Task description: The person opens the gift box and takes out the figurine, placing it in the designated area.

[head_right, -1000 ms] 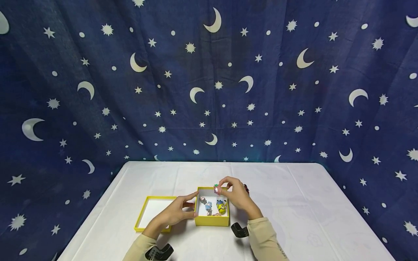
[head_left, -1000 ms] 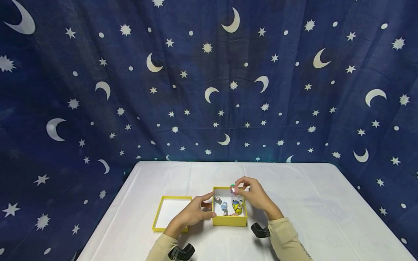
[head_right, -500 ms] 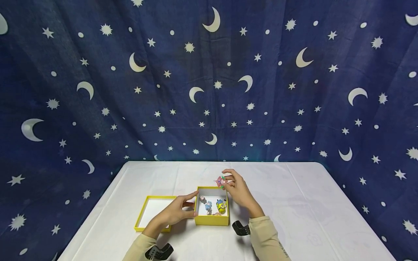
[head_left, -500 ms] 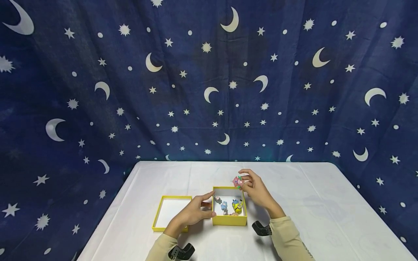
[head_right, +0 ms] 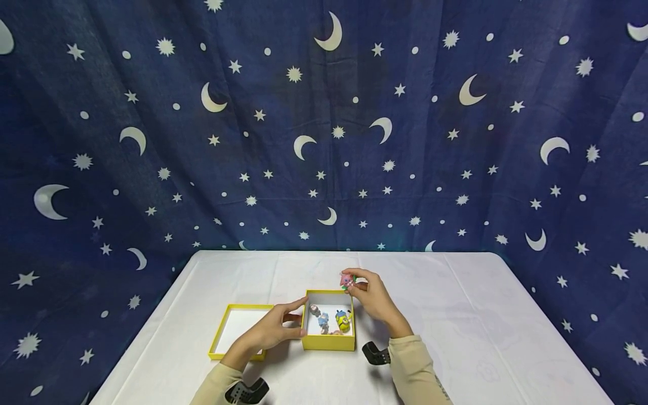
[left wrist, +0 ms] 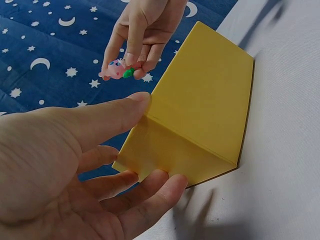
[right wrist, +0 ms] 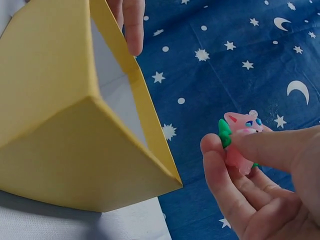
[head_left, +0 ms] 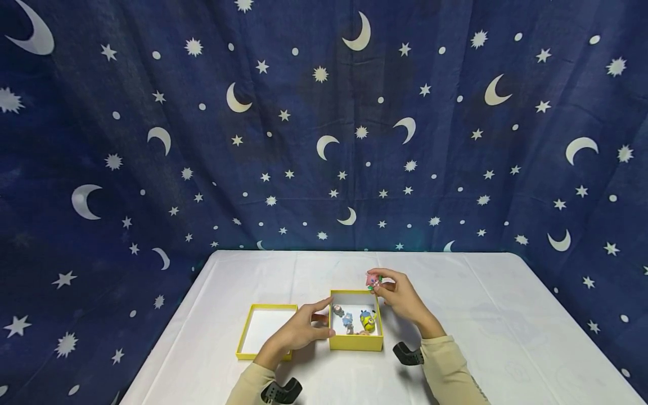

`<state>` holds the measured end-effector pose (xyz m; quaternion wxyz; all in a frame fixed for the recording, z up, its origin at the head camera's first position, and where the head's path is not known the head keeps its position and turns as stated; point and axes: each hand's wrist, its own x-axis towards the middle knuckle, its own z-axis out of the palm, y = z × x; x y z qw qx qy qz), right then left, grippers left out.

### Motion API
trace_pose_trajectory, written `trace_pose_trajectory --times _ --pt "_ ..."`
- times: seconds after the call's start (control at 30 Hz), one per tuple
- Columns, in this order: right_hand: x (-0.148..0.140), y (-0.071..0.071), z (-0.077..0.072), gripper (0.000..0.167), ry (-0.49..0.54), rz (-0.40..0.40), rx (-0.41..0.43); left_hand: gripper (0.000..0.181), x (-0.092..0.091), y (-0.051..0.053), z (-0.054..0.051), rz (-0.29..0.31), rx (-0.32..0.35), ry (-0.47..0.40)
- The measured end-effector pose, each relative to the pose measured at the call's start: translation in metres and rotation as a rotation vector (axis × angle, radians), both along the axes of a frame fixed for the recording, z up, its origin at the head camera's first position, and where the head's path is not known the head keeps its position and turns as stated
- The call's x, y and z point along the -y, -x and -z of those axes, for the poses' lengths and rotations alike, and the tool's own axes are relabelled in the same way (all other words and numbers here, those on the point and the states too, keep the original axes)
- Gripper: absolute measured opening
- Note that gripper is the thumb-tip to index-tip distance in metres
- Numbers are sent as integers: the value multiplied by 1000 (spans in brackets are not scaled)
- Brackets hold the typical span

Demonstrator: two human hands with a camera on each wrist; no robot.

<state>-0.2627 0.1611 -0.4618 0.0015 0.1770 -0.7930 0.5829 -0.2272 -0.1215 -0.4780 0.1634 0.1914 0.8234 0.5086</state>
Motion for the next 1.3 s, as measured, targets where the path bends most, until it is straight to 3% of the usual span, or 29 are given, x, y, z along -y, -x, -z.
trace_pose_trajectory --times 0.27,0.5,0.83,1.3 --pt "1 1 -2 36 10 41 -2 79 0 0 0 4 0 -11" --pt "-2 -1 -4 48 27 73 -40 78 0 -1 0 2 0 -7" --pt "-13 1 -10 53 12 146 -79 78 0 0 0 3 -9 2" --pt "-26 1 -11 46 -47 189 -143 79 1 -1 -1 27 -36 -2"
